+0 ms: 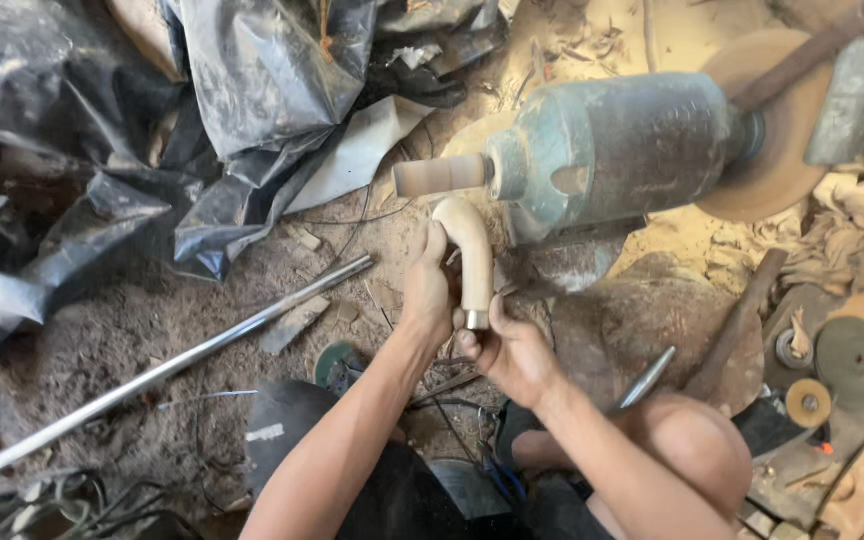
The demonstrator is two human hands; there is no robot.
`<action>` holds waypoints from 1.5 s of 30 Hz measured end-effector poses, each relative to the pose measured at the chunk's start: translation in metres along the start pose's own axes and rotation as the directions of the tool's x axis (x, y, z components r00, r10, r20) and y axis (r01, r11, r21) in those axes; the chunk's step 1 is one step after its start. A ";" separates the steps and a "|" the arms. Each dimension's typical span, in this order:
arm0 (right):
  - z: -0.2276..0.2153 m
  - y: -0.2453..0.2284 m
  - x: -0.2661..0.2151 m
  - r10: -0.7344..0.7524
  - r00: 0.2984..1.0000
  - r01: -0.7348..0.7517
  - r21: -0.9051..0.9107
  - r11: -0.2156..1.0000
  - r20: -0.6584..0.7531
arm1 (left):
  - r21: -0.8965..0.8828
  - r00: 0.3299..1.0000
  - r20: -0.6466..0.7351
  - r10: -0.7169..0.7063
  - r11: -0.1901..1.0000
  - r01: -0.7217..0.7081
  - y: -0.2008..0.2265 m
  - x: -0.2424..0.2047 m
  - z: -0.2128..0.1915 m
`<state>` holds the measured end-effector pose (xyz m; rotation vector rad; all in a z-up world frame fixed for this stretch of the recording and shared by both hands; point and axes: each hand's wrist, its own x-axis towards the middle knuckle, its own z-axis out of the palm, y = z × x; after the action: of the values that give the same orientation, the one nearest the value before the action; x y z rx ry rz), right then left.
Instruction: The person inserts a metal tube into a wooden handle and then uses a bench grinder to smooth and polish the wooden surface. The person rotates the handle against the grinding wheel to even out the surface.
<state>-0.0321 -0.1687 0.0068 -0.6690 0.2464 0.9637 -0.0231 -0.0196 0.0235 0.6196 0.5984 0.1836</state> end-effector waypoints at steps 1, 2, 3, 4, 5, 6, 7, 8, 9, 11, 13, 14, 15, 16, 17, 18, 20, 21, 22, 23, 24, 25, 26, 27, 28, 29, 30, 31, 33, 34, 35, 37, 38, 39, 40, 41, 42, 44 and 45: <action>-0.001 -0.004 0.001 -0.002 1.000 0.002 -0.018 1.000 -0.024 | 0.024 1.000 0.015 0.020 1.000 -0.020 0.001 0.003 0.002; 0.000 -0.006 0.001 -0.005 0.999 0.003 -0.036 0.999 -0.049 | 0.035 0.999 0.025 -0.038 0.999 0.037 0.004 0.004 0.002; 0.000 -0.005 -0.003 0.009 0.999 -0.012 -0.082 0.997 -0.035 | 0.034 0.995 0.017 -0.095 0.995 0.095 0.005 0.000 -0.002; 0.003 -0.003 -0.007 0.023 1.000 -0.026 -0.127 0.992 -0.021 | 0.031 0.988 0.010 -0.153 0.988 0.152 0.007 -0.005 -0.007; 0.007 -0.003 -0.012 0.035 0.999 -0.036 -0.174 0.984 -0.008 | 0.006 0.991 0.062 -0.122 0.992 0.122 0.010 -0.011 -0.012; 0.013 -0.001 -0.017 0.042 0.999 -0.042 -0.199 0.979 -0.009 | -0.021 0.989 0.114 -0.091 0.995 0.094 0.013 -0.017 -0.017; 0.019 0.000 -0.021 0.042 0.999 -0.042 -0.226 0.973 -0.005 | -0.048 0.984 0.171 -0.054 0.997 0.063 0.016 -0.021 -0.021; 0.026 0.000 -0.024 0.043 0.999 -0.042 -0.253 0.967 -0.002 | -0.056 0.975 0.208 -0.076 0.994 0.089 0.019 -0.023 -0.023; 0.032 0.002 -0.027 0.033 0.999 -0.029 -0.271 0.962 0.011 | -0.062 0.966 0.237 -0.107 0.990 0.125 0.021 -0.026 -0.026; 0.042 -0.001 -0.030 0.015 0.999 -0.003 -0.318 0.948 0.036 | -0.080 0.958 0.262 -0.116 0.987 0.141 0.021 -0.028 -0.030; 0.052 0.003 -0.031 0.012 0.998 -0.030 -0.291 0.956 -0.062 | -0.109 0.968 0.246 -0.058 0.990 0.088 0.021 -0.026 -0.031; 0.057 0.004 -0.027 0.015 0.994 -0.044 -0.280 0.959 -0.104 | -0.090 0.973 0.223 -0.061 0.992 0.083 0.023 -0.024 -0.032; 0.059 0.005 -0.023 0.007 0.992 -0.043 -0.287 0.957 -0.125 | -0.067 0.976 0.205 -0.072 0.994 0.087 0.023 -0.021 -0.033; 0.061 0.007 -0.017 -0.002 0.989 -0.041 -0.293 0.955 -0.146 | -0.043 0.979 0.187 -0.082 0.995 0.091 0.023 -0.018 -0.034; 0.059 0.009 -0.013 -0.006 0.986 -0.045 -0.300 0.953 -0.169 | -0.030 0.981 0.179 -0.079 0.996 0.086 0.021 -0.015 -0.036; 0.056 0.010 -0.010 0.001 0.985 -0.051 -0.288 0.956 -0.174 | -0.018 0.982 0.172 -0.077 0.997 0.081 0.020 -0.011 -0.037; 0.052 0.008 0.000 0.014 0.985 -0.060 -0.267 0.962 -0.173 | -0.026 0.987 0.140 -0.085 0.996 0.089 0.020 0.004 -0.036; 0.048 0.005 0.004 0.000 0.987 -0.044 -0.272 0.961 -0.160 | -0.049 0.989 0.115 -0.092 0.994 0.099 0.020 0.012 -0.034; 0.045 0.003 0.007 -0.012 0.989 -0.029 -0.277 0.960 -0.147 | -0.073 0.991 0.090 -0.101 0.992 0.108 0.019 0.020 -0.031; 0.042 0.002 0.008 -0.017 0.990 -0.021 -0.276 0.961 -0.137 | -0.068 0.988 0.129 -0.082 0.994 0.091 0.020 0.024 -0.032; 0.041 -0.001 0.010 -0.021 0.997 -0.003 -0.284 0.959 -0.081 | -0.064 0.984 0.167 -0.062 0.995 0.074 0.021 0.028 -0.034; 0.039 -0.002 0.011 -0.028 0.999 0.019 -0.280 0.960 -0.028 | -0.049 0.977 0.206 -0.052 0.997 0.064 0.021 0.027 -0.037; 0.038 -0.002 0.011 -0.035 0.999 0.041 -0.274 0.961 0.025 | -0.047 0.975 0.212 -0.070 0.996 0.082 0.019 0.024 -0.041; 0.039 -0.007 0.017 -0.037 0.999 0.045 -0.252 0.967 0.037 | -0.048 0.971 0.231 -0.061 0.996 0.074 0.023 0.029 -0.038; 0.041 -0.009 0.021 -0.039 0.998 0.049 -0.230 0.972 0.048 | -0.049 0.967 0.251 -0.052 0.997 0.067 0.027 0.035 -0.035; 0.040 -0.007 0.020 -0.032 0.999 0.039 -0.195 0.980 0.038 | -0.061 0.968 0.248 -0.024 0.997 0.041 0.026 0.036 -0.035; 0.037 -0.010 0.025 -0.043 0.998 0.050 -0.214 0.976 0.038 | -0.072 0.969 0.245 0.004 0.997 0.014 0.024 0.040 -0.034; 0.032 -0.008 0.028 -0.047 0.999 0.051 -0.222 0.974 0.022 | -0.078 0.973 0.232 0.013 0.997 0.005 0.019 0.038 -0.037; 0.024 -0.006 0.032 -0.060 0.998 0.062 -0.218 0.974 0.014 | -0.075 0.981 0.192 0.014 0.997 0.001 0.014 0.043 -0.036; 0.022 -0.006 0.036 -0.070 0.997 0.073 -0.206 0.976 0.023 | -0.077 0.984 0.177 0.024 0.997 -0.010 0.014 0.047 -0.034; 0.021 -0.007 0.040 -0.084 0.996 0.089 -0.192 0.977 0.033 | -0.079 0.986 0.165 0.028 0.997 -0.015 0.015 0.051 -0.030; 0.022 -0.012 0.047 -0.097 0.995 0.102 -0.203 0.974 0.033 | -0.083 0.988 0.147 0.039 0.996 -0.027 0.017 0.057 -0.024; 0.023 -0.014 0.051 -0.106 0.994 0.111 -0.210 0.971 0.034 | -0.107 0.987 0.150 0.057 0.993 -0.041 0.018 0.060 -0.022; 0.025 -0.017 0.054 -0.108 0.993 0.113 -0.210 0.971 0.037 | -0.130 0.985 0.155 0.073 0.990 -0.053 0.019 0.064 -0.019; 0.027 -0.020 0.058 -0.110 0.993 0.116 -0.209 0.971 0.040 | -0.152 0.983 0.160 0.089 0.986 -0.065 0.020 0.069 -0.018; 0.028 -0.021 0.060 -0.105 0.994 0.110 -0.208 0.972 0.036 | -0.141 0.990 0.121 0.071 0.988 -0.054 0.020 0.071 -0.019; 0.029 -0.022 0.061 -0.101 0.994 0.108 -0.194 0.975 0.046 | -0.131 0.995 0.080 0.053 0.990 -0.042 0.018 0.074 -0.020; 0.031 -0.026 0.068 -0.101 0.993 0.111 -0.166 0.980 0.068 | -0.123 0.996 0.042 0.082 0.990 -0.076 0.019 0.088 -0.020; 0.032 -0.027 0.070 -0.105 0.992 0.115 -0.167 0.979 0.070 | -0.123 0.992 0.038 0.123 0.985 -0.118 0.018 0.092 -0.020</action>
<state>0.0260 -0.1122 0.0090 -0.8011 0.0725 0.9037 0.0409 0.0355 -0.0224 0.5418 0.5025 0.3160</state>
